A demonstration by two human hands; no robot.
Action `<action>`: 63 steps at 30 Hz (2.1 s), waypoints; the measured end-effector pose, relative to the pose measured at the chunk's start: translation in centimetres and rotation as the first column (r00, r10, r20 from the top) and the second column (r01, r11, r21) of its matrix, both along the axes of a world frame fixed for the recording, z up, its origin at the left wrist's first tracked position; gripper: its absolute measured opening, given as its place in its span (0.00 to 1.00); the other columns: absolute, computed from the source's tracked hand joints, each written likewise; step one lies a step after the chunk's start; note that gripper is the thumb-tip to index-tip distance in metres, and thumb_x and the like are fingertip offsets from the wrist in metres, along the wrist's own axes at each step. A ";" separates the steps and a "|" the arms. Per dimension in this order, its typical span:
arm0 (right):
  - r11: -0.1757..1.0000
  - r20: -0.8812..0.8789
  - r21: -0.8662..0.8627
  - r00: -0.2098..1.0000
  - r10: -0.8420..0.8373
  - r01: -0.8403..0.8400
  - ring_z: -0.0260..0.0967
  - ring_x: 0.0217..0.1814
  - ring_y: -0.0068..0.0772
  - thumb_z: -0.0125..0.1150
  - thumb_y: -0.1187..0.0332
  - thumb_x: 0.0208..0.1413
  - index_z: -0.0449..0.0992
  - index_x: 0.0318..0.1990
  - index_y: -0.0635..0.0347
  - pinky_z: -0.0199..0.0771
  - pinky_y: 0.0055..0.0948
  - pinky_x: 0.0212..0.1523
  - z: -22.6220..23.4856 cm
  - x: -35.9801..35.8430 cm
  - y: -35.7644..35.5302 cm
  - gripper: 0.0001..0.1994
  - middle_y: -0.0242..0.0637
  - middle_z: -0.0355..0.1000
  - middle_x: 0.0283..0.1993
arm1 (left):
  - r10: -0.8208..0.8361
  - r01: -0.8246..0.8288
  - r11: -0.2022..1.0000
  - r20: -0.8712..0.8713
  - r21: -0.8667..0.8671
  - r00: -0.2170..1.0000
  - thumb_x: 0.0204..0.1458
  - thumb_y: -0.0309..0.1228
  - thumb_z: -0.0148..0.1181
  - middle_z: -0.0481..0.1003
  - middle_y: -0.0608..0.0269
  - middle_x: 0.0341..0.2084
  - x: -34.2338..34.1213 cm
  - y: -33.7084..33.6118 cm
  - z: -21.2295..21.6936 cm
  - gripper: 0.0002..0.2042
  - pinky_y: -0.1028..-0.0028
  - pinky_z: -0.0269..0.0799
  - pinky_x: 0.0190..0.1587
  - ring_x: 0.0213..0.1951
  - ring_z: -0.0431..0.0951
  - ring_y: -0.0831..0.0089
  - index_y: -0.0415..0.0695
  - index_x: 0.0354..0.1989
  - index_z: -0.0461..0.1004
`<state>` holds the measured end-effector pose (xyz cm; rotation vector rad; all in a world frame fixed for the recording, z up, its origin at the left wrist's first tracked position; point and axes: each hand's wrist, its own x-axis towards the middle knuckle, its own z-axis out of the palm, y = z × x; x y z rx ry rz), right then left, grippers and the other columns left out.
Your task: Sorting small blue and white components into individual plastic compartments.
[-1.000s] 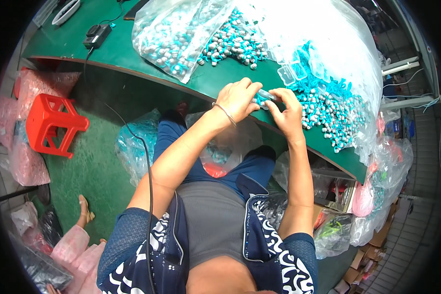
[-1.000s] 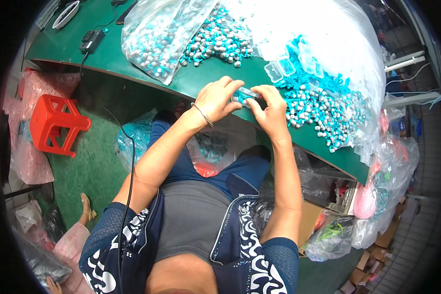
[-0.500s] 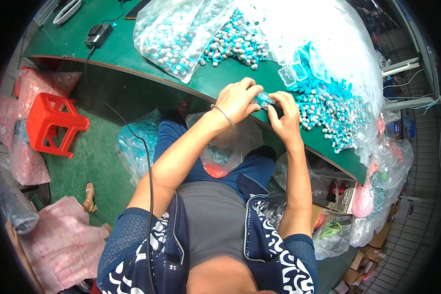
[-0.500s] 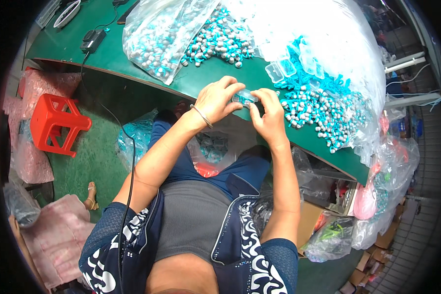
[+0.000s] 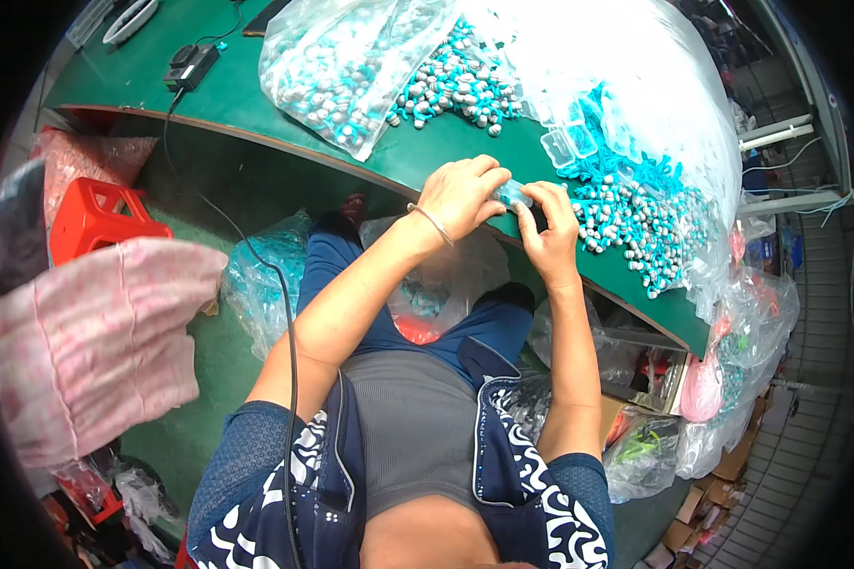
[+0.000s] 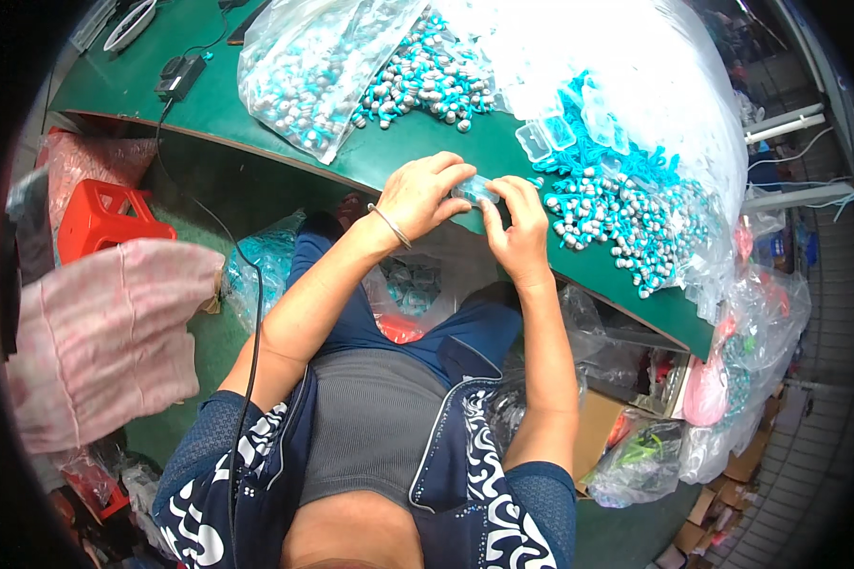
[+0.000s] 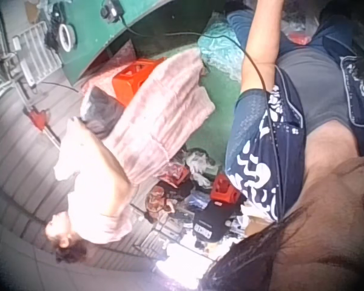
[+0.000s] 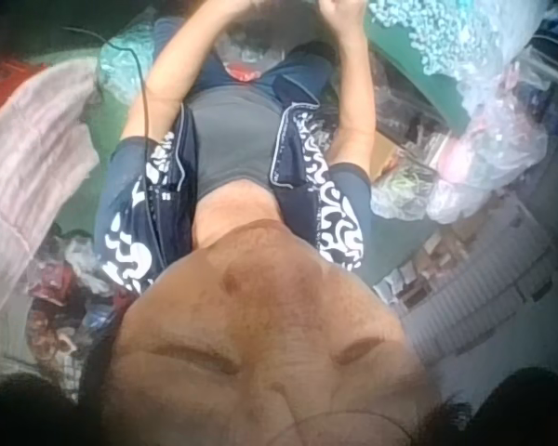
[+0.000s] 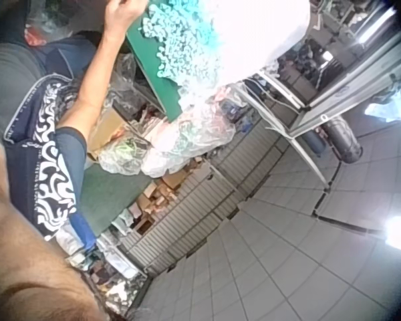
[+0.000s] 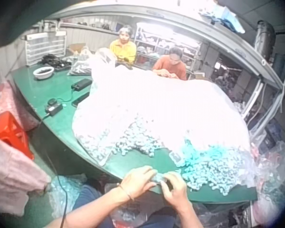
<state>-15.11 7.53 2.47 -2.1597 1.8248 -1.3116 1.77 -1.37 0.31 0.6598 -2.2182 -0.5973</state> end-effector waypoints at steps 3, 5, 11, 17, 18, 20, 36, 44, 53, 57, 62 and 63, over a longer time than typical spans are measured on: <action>1.000 0.012 0.012 1.000 -0.014 0.014 0.73 0.45 0.45 0.65 0.81 0.47 0.76 0.41 0.64 0.74 0.36 0.46 0.1 0.0 -0.2 0.12 0.46 0.73 0.42 | -0.003 0.003 1.000 -0.009 0.003 1.000 0.43 0.33 0.71 0.75 0.57 0.45 0.0 -0.1 -0.1 0.22 0.61 0.76 0.45 0.44 0.78 0.55 0.45 0.49 0.76; 0.999 0.038 0.029 0.999 -0.033 0.032 0.73 0.45 0.45 0.64 0.82 0.47 0.76 0.41 0.65 0.74 0.36 0.46 -0.1 0.1 -0.3 0.12 0.46 0.73 0.42 | 0.002 -0.002 1.000 -0.013 -0.004 1.000 0.43 0.33 0.71 0.75 0.57 0.45 0.0 0.1 -0.1 0.22 0.61 0.76 0.45 0.44 0.78 0.55 0.45 0.49 0.76; 0.998 0.063 0.007 0.996 -0.059 0.059 0.73 0.46 0.46 0.61 0.83 0.46 0.75 0.40 0.65 0.74 0.37 0.46 -0.5 0.5 0.0 0.12 0.45 0.73 0.42 | -0.002 0.001 1.000 -0.026 -0.026 1.000 0.43 0.33 0.71 0.75 0.58 0.44 0.1 0.1 -0.1 0.22 0.61 0.75 0.45 0.43 0.78 0.56 0.45 0.49 0.76; 0.999 0.018 -0.039 1.000 -0.017 0.018 0.72 0.46 0.48 0.61 0.84 0.45 0.75 0.40 0.65 0.74 0.37 0.47 -0.5 0.2 -0.1 0.13 0.46 0.72 0.42 | 0.002 -0.004 0.998 -0.022 -0.064 1.000 0.45 0.34 0.70 0.76 0.58 0.43 0.1 0.2 -0.3 0.21 0.61 0.75 0.43 0.41 0.78 0.56 0.45 0.48 0.76; 0.999 0.023 -0.037 1.000 -0.008 0.009 0.72 0.46 0.48 0.60 0.84 0.45 0.76 0.40 0.65 0.73 0.38 0.47 -0.4 0.2 -0.2 0.13 0.46 0.72 0.42 | -0.002 0.000 0.998 -0.015 -0.067 1.000 0.45 0.35 0.70 0.76 0.58 0.43 0.1 0.1 -0.2 0.21 0.61 0.75 0.43 0.41 0.78 0.56 0.45 0.48 0.76; 0.999 0.034 -0.033 0.999 0.010 -0.009 0.72 0.46 0.48 0.60 0.84 0.45 0.76 0.40 0.65 0.73 0.38 0.47 -0.3 -0.1 -0.3 0.13 0.47 0.72 0.41 | -0.010 0.010 0.998 -0.003 -0.064 1.000 0.46 0.35 0.70 0.76 0.57 0.42 0.1 0.1 -0.1 0.20 0.61 0.75 0.43 0.41 0.78 0.56 0.44 0.48 0.76; 0.994 0.087 0.045 0.992 0.096 -0.100 0.71 0.48 0.51 0.64 0.78 0.49 0.74 0.42 0.65 0.72 0.40 0.50 -0.3 -0.3 0.2 0.12 0.48 0.72 0.43 | -0.081 0.083 0.991 0.019 -0.108 0.997 0.53 0.42 0.63 0.74 0.58 0.35 0.3 -0.7 -1.0 0.16 0.60 0.74 0.39 0.37 0.77 0.55 0.44 0.43 0.75; 0.992 0.136 0.101 0.988 0.068 -0.082 0.70 0.45 0.51 0.61 0.76 0.54 0.74 0.44 0.67 0.71 0.40 0.47 -0.6 -0.5 0.4 0.10 0.49 0.71 0.42 | -0.171 0.170 0.984 -0.023 -0.058 0.985 0.58 0.39 0.60 0.73 0.56 0.36 -0.1 -0.5 -1.1 0.14 0.59 0.74 0.36 0.35 0.77 0.52 0.41 0.42 0.73; 0.987 0.164 0.056 0.976 0.141 -0.152 0.70 0.39 0.47 0.60 0.76 0.55 0.74 0.40 0.65 0.71 0.38 0.41 -0.6 -1.2 0.0 0.06 0.46 0.71 0.38 | -0.223 0.225 0.974 -0.163 -0.008 0.961 0.56 0.37 0.62 0.72 0.52 0.30 -1.1 -0.7 -1.7 0.11 0.61 0.74 0.35 0.32 0.76 0.52 0.40 0.38 0.75; 0.977 0.409 0.071 0.899 0.153 -0.199 0.72 0.48 0.37 0.56 0.74 0.61 0.74 0.49 0.66 0.71 0.30 0.50 -1.6 -1.6 -0.2 0.10 0.44 0.74 0.46 | -0.055 0.056 0.998 -0.199 0.000 0.979 0.54 0.36 0.65 0.74 0.52 0.32 0.0 2.0 -0.5 0.12 0.62 0.74 0.38 0.35 0.76 0.52 0.41 0.40 0.76; 0.975 0.549 0.129 0.832 0.081 -0.181 0.72 0.49 0.34 0.54 0.71 0.64 0.74 0.52 0.66 0.71 0.29 0.52 -0.8 -1.4 -0.1 0.12 0.43 0.73 0.48 | -0.094 0.100 0.994 -0.117 0.048 0.989 0.50 0.32 0.68 0.76 0.55 0.34 4.3 5.8 -1.7 0.14 0.66 0.75 0.35 0.33 0.78 0.57 0.39 0.42 0.77; 0.976 0.511 0.128 0.855 0.087 -0.176 0.73 0.48 0.34 0.55 0.71 0.64 0.74 0.51 0.66 0.71 0.29 0.52 -0.7 -1.2 0.1 0.12 0.43 0.73 0.48 | -0.134 0.141 0.986 -0.076 0.086 0.988 0.49 0.31 0.69 0.76 0.54 0.35 4.8 6.5 -3.1 0.14 0.67 0.76 0.35 0.33 0.78 0.57 0.38 0.42 0.77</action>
